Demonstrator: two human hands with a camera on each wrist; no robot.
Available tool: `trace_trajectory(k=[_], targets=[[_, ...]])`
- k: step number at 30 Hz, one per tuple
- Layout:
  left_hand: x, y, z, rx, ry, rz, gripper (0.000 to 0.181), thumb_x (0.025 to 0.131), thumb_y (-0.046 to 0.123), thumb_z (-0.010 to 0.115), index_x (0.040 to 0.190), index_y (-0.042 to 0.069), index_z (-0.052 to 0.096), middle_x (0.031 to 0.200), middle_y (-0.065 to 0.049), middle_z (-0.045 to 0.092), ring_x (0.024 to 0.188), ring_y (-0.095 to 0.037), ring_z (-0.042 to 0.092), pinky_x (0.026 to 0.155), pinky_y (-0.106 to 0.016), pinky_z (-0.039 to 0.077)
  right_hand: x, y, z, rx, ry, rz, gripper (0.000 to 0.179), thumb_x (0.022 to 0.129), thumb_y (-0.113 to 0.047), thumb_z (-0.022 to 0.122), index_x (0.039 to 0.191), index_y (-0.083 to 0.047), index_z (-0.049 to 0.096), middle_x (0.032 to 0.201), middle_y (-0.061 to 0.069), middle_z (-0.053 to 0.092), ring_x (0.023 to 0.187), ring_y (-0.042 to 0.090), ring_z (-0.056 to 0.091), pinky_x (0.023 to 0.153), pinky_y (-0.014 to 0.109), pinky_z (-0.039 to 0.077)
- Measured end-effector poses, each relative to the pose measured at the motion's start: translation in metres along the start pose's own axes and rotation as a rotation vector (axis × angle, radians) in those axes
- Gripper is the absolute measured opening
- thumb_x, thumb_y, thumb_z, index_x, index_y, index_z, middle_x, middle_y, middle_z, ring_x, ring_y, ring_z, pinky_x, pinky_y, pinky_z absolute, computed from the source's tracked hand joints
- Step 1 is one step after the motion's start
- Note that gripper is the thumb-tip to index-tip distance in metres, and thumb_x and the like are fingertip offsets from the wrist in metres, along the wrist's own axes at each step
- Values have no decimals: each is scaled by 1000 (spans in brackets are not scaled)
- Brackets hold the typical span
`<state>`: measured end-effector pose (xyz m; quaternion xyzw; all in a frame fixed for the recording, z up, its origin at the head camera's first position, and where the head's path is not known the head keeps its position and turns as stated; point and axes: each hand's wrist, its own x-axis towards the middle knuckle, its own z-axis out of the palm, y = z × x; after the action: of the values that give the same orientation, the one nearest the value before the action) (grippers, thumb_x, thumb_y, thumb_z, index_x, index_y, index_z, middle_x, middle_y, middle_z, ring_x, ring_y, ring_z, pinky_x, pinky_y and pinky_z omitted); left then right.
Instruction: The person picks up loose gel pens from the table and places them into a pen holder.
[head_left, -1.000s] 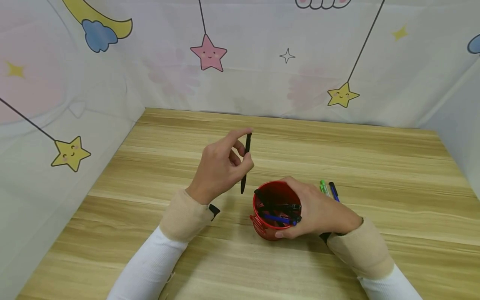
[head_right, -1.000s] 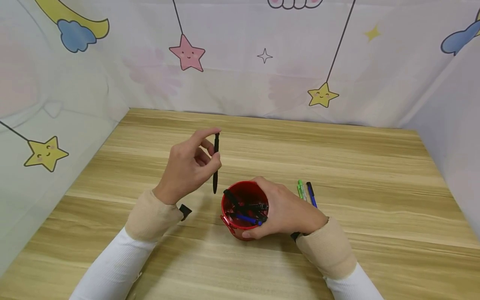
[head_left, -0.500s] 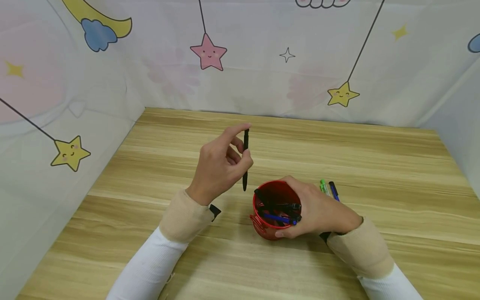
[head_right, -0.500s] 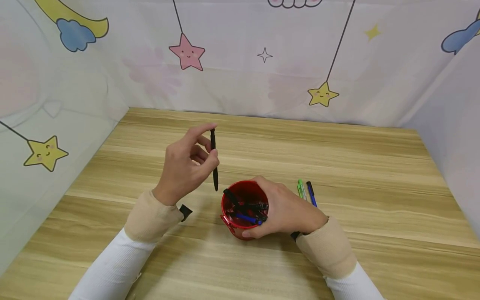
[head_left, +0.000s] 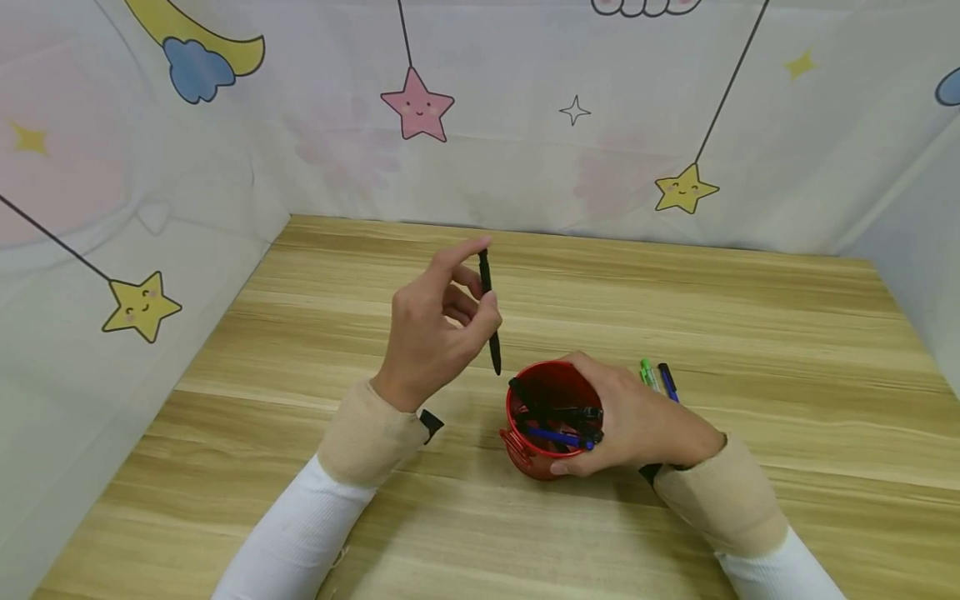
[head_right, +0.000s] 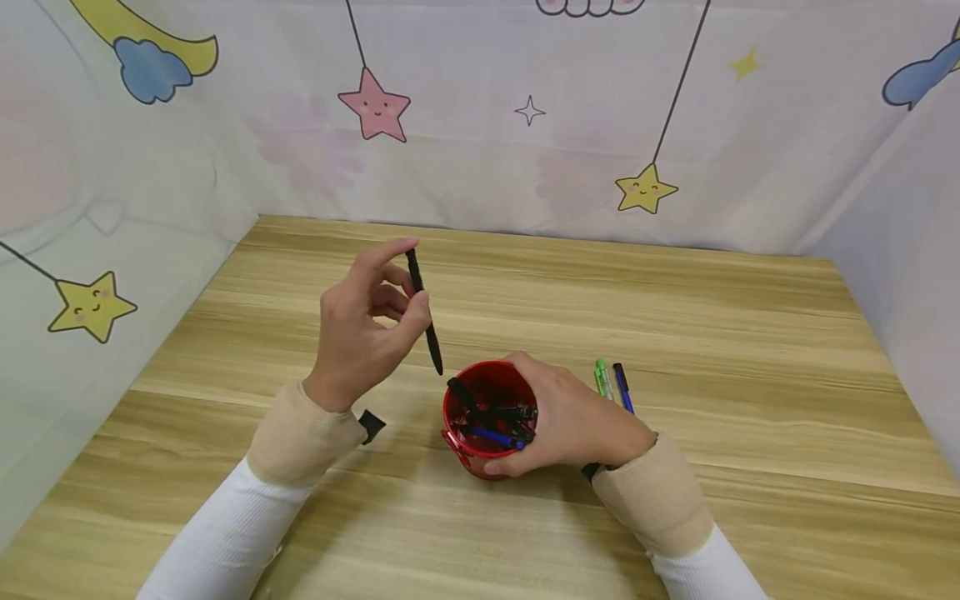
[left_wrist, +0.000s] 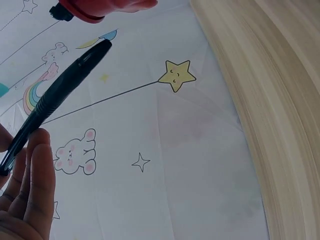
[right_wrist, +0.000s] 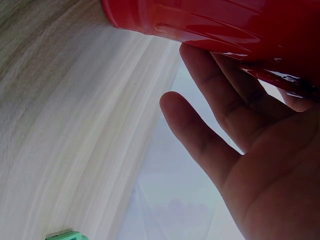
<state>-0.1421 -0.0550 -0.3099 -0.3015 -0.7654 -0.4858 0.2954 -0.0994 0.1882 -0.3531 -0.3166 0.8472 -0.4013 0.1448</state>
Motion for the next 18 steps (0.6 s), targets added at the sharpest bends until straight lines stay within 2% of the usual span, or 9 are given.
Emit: trace_trajectory(k=[6,13,18], targets=[[0,3,-1,-39,23,-13,49,83,8,59,132,11,52,77,-5,61,55,-7,65,58,-17,54,0,-1,0,14,1,-7,83,62,-55,84,130,-31,43,121,-17,59,111,5,60,93,30,53],[2,7,-1,-162,62,-32,48,84,4,59,131,7,49,78,-8,60,55,-9,63,55,-23,55,1,-1,1,13,5,-14,85,61,-54,85,131,-31,42,121,-17,59,111,4,59,92,30,53],[1,8,-1,-224,61,-32,49,84,4,60,131,5,48,79,-10,61,56,-11,65,53,-25,56,0,0,0,6,1,-11,85,61,-55,84,131,-31,42,122,-15,59,112,5,59,92,30,53]])
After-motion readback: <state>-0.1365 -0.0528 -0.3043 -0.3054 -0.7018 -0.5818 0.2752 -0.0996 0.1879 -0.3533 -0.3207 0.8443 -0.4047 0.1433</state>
